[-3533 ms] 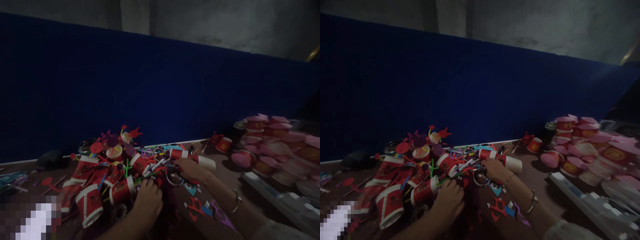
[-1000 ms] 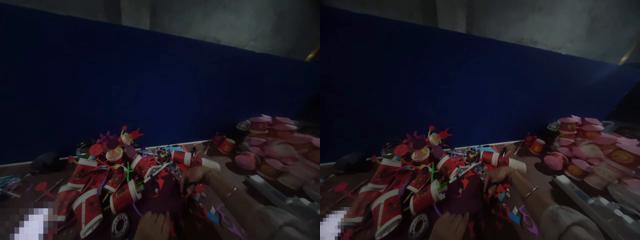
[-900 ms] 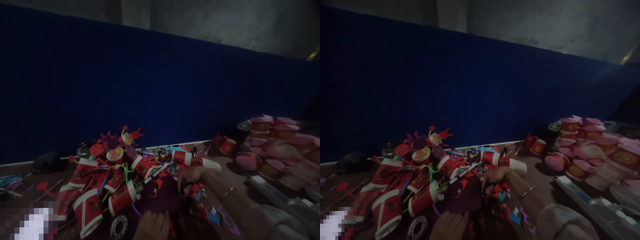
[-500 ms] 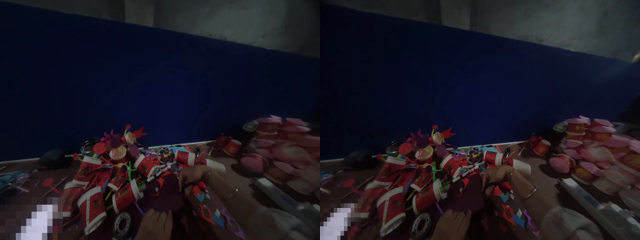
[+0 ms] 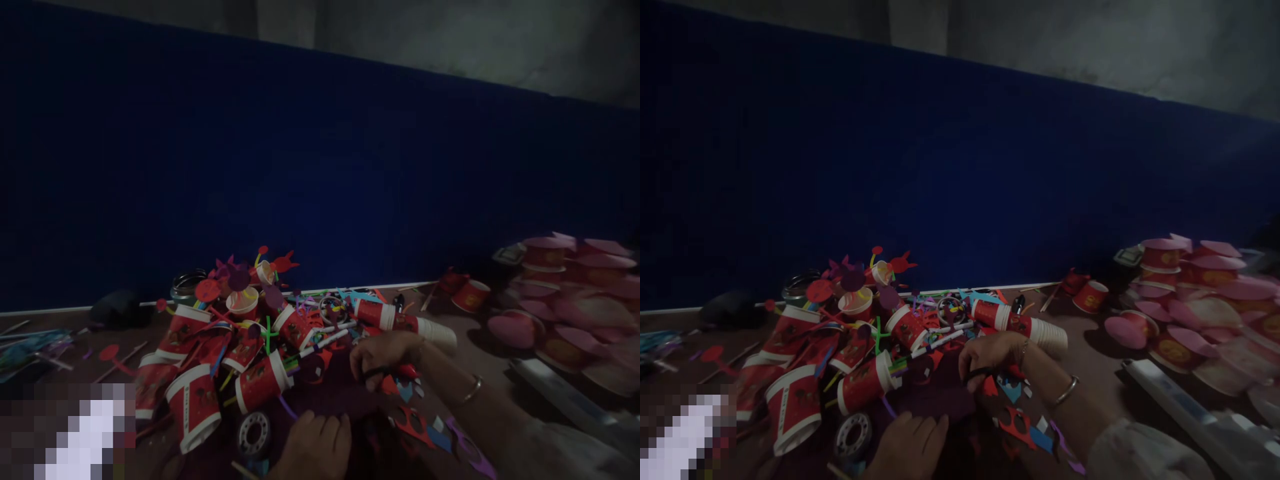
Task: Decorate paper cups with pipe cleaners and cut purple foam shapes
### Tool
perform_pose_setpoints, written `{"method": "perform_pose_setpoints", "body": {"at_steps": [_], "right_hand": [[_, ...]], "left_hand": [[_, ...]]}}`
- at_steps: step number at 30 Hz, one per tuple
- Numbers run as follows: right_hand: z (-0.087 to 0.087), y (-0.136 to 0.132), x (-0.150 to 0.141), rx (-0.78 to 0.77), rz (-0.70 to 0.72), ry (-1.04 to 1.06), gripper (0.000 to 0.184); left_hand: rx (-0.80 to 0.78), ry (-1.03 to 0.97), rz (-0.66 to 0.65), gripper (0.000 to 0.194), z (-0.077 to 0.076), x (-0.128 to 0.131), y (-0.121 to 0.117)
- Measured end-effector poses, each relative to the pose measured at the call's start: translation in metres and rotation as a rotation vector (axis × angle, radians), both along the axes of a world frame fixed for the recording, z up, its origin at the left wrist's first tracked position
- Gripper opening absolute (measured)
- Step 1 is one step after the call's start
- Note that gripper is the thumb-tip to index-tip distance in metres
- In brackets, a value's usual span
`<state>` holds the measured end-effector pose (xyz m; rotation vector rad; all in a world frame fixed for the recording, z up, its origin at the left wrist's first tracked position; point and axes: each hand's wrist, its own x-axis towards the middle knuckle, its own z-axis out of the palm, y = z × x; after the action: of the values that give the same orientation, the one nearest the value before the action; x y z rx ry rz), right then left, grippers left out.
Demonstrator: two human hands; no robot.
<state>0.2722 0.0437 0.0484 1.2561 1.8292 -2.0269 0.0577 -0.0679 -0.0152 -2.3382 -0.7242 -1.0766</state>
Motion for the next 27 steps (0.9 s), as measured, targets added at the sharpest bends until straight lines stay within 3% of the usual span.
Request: {"method": "perform_pose_setpoints", "body": {"at_steps": [9, 13, 20, 27], "right_hand": [[-0.024, -0.024, 0.008, -0.087, -0.177, 0.189, 0.048], [-0.025, -0.034, 0.004, -0.092, -0.247, 0.236, 0.043], [-0.033, -0.036, -0.003, -0.107, -0.307, 0.235, 0.025], [-0.030, -0.035, -0.002, -0.106, -0.292, 0.248, 0.034]], "left_hand": [[-0.009, 0.020, 0.013, 0.028, -0.001, 0.000, -0.002], [-0.030, 0.051, 0.008, 0.025, -0.001, 0.000, -0.003], [-0.030, -0.026, -0.006, 0.042, 0.007, 0.003, -0.004], [-0.012, -0.050, -0.008, 0.040, 0.006, 0.003, -0.004]]}}
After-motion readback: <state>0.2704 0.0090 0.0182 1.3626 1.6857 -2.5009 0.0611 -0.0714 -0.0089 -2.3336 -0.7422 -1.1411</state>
